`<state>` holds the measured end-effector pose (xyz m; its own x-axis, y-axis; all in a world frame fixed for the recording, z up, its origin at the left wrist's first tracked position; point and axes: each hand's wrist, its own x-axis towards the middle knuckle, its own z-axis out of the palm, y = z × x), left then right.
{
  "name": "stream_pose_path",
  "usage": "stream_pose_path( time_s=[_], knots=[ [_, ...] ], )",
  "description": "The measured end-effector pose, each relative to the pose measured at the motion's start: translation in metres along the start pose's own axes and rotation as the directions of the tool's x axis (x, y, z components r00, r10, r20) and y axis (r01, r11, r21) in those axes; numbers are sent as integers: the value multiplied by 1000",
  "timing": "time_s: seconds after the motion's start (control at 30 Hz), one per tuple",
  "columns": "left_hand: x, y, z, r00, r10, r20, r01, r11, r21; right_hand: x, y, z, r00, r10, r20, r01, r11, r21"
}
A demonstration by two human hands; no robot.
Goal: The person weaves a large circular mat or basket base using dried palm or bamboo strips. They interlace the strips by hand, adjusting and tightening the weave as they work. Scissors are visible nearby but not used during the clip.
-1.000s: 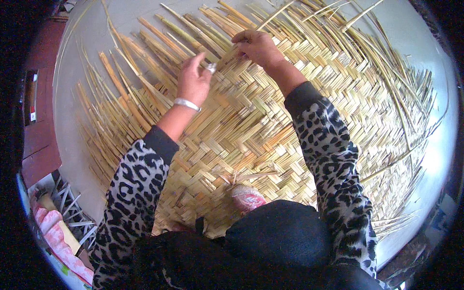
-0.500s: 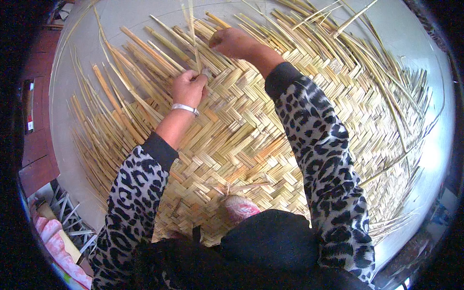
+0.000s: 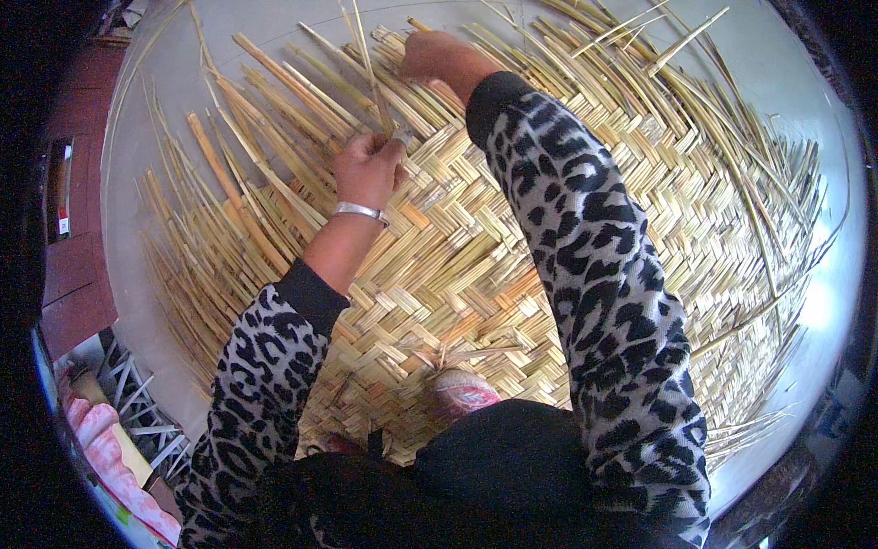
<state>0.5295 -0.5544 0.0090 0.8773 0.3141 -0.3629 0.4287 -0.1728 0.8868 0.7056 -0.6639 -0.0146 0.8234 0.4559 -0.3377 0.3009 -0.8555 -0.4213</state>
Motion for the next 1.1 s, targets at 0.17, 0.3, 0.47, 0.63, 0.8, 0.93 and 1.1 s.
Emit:
stream_pose_path(
  time_s=[0.17,0.3,0.47,0.63,0.8,0.93,1.1],
  knots=[
    [-3,3,0,1000,17,-8,-17,999,33,8,28,7,967,-255,-23,256,960,115],
    [-2,-1,2,1000,11,-7,-11,999,-45,8,14,17,960,-256,-114,228,951,-210],
    [-1,-3,0,1000,-3,-13,2,996,-86,1,-9,14,988,-154,-8,151,973,-175],
    [-5,-1,-4,1000,8,-6,-9,999,-49,-11,-6,8,985,-99,-140,93,994,-50],
    [-7,1,-4,999,28,-18,-29,998,-64,-21,14,3,962,-73,-264,83,996,26],
    [-5,0,-3,999,38,-33,-39,999,-25,-23,27,2,970,-64,-233,92,990,109],
    [-3,-2,-2,1000,14,-22,-15,999,-46,-21,37,0,982,-33,-185,56,991,119]
  ],
)
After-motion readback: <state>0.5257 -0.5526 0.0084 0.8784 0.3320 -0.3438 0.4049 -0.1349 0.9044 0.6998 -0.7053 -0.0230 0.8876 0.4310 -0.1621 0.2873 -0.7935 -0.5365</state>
